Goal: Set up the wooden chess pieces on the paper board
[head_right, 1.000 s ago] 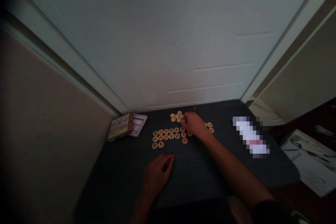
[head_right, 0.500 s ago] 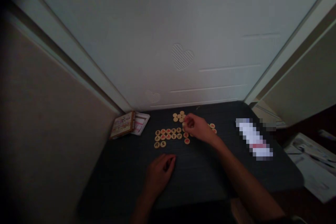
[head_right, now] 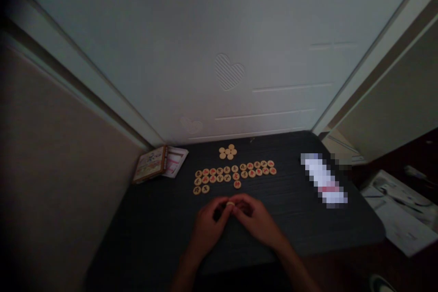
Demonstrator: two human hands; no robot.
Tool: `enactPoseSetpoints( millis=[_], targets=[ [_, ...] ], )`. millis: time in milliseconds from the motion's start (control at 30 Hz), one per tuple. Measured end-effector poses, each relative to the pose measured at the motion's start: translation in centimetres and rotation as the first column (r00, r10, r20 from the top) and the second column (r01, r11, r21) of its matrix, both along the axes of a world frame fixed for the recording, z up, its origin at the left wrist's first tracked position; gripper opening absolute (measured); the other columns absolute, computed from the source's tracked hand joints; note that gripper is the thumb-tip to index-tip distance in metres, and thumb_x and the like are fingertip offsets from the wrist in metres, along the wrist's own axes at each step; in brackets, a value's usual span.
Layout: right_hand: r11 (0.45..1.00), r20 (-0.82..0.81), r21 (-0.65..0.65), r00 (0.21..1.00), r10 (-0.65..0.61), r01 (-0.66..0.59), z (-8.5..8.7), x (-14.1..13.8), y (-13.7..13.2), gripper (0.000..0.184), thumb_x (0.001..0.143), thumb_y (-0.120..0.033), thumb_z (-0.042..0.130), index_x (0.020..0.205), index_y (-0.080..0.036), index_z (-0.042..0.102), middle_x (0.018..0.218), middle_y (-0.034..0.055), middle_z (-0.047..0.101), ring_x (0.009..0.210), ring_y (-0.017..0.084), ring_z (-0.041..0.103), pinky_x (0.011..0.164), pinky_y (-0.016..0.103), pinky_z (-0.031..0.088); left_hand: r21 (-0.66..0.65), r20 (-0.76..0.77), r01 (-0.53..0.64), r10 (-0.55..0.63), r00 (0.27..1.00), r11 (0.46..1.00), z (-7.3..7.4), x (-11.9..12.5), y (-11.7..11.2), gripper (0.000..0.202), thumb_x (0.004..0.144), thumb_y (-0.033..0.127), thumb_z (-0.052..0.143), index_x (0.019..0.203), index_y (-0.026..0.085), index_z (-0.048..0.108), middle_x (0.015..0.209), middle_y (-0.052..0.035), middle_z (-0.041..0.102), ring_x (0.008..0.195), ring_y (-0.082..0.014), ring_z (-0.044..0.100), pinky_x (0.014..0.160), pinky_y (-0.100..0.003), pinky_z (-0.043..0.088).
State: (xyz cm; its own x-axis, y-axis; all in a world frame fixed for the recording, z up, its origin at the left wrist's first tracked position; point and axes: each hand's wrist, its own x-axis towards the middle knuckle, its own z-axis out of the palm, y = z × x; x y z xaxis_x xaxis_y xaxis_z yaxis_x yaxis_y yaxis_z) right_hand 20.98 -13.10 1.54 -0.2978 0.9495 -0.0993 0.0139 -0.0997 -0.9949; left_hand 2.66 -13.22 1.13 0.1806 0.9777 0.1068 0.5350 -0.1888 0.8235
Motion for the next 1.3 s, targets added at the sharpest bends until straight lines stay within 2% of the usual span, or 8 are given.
enactPoseSetpoints(
  millis=[133, 300, 600, 733, 900, 1067, 1167, 1300],
  targets=[
    [0.999, 0.043, 0.040, 0.999, -0.011, 0.009, -0.1, -0.4, -0.4, 0.031, 0.092, -0.049, 0.067, 0.113, -0.026, 0.071, 0.108, 0.0049, 0.075, 0.103, 0.022, 0.070, 0.094, 0.037, 0.056, 0.014, 0.035, -0.010, 0.009, 0.999, 1.000, -0.1, -0.2, -0.1, 0.020, 0.096, 0.037, 0.062, 0.105, 0.024, 0.073, 0.092, -0.0025, 0.077, 0.081, -0.0178, 0.070, 0.080, -0.030, 0.056],
    [0.984, 0.137, 0.172, 0.988, -0.069, 0.045, -0.3, -0.5, -0.9, 0.026, 0.097, -0.043, 0.062, 0.116, -0.027, 0.072, 0.110, 0.0059, 0.073, 0.103, 0.021, 0.069, 0.094, 0.035, 0.055, -0.004, 0.059, -0.014, 0.014, 0.998, 1.000, -0.1, -0.3, -0.2, 0.016, 0.095, 0.035, 0.064, 0.102, 0.024, 0.074, 0.090, -0.0005, 0.077, 0.079, -0.0165, 0.071, 0.077, -0.028, 0.057],
    [0.948, 0.201, 0.309, 0.969, -0.144, 0.077, -1.0, -0.8, -0.8, 0.022, 0.099, -0.035, 0.058, 0.113, -0.027, 0.074, 0.107, 0.0065, 0.072, 0.100, 0.020, 0.068, 0.089, 0.033, 0.055, -0.058, 0.065, 0.028, -0.024, 0.998, 0.998, -0.5, -0.5, -0.3, 0.021, 0.098, 0.034, 0.059, 0.112, 0.027, 0.073, 0.106, -0.0014, 0.079, 0.095, -0.0182, 0.075, 0.088, -0.030, 0.058],
    [0.945, 0.209, 0.319, 0.966, -0.149, 0.077, -1.1, -0.8, -0.7, 0.019, 0.098, -0.032, 0.059, 0.109, -0.027, 0.073, 0.107, 0.0065, 0.071, 0.101, 0.021, 0.067, 0.090, 0.034, 0.054, -0.066, 0.073, 0.030, -0.025, 0.997, 0.997, -0.6, -0.5, -0.3, 0.023, 0.098, 0.034, 0.058, 0.115, 0.029, 0.072, 0.112, -0.0023, 0.078, 0.100, -0.0194, 0.074, 0.089, -0.031, 0.059],
    [0.938, 0.220, 0.343, 0.966, -0.138, 0.056, -1.1, -1.1, -0.9, 0.020, 0.093, -0.029, 0.064, 0.112, -0.027, 0.070, 0.105, 0.0057, 0.069, 0.087, 0.018, 0.067, 0.082, 0.032, 0.056, -0.159, 0.209, 0.015, 0.019, 0.978, 0.987, -0.3, -0.4, -0.3, 0.019, 0.096, 0.035, 0.061, 0.111, 0.025, 0.067, 0.099, -0.0023, 0.080, 0.086, -0.0187, 0.077, 0.082, -0.030, 0.061],
    [0.934, 0.237, 0.355, 0.962, -0.134, 0.043, -0.7, -1.3, -0.8, 0.022, 0.091, -0.030, 0.067, 0.112, -0.026, 0.070, 0.098, 0.0048, 0.068, 0.080, 0.017, 0.065, 0.075, 0.030, 0.056, -0.196, 0.254, 0.015, 0.036, 0.967, 0.981, 0.0, -0.4, -0.3, 0.016, 0.096, 0.034, 0.061, 0.109, 0.024, 0.065, 0.094, -0.0015, 0.080, 0.086, -0.0185, 0.077, 0.079, -0.029, 0.060],
    [0.948, 0.246, 0.318, 0.962, -0.117, 0.034, -0.5, -1.2, -0.5, 0.020, 0.092, -0.032, 0.067, 0.111, -0.026, 0.071, 0.093, 0.0036, 0.068, 0.078, 0.016, 0.064, 0.074, 0.029, 0.055, -0.186, 0.247, -0.002, 0.049, 0.968, 0.983, 0.2, -0.4, -0.3, 0.019, 0.099, 0.035, 0.055, 0.110, 0.024, 0.066, 0.094, -0.0017, 0.079, 0.083, -0.0172, 0.076, 0.075, -0.027, 0.059],
    [0.973, 0.194, 0.216, 0.973, -0.128, 0.085, -0.7, -1.0, -0.2, 0.025, 0.092, -0.037, 0.068, 0.114, -0.026, 0.071, 0.095, 0.0026, 0.072, 0.079, 0.016, 0.066, 0.075, 0.029, 0.056, -0.162, 0.230, 0.014, 0.024, 0.973, 0.987, 0.4, -0.4, -0.2, 0.021, 0.100, 0.034, 0.053, 0.112, 0.024, 0.067, 0.090, -0.0017, 0.078, 0.076, -0.0162, 0.075, 0.073, -0.026, 0.059]
  ],
)
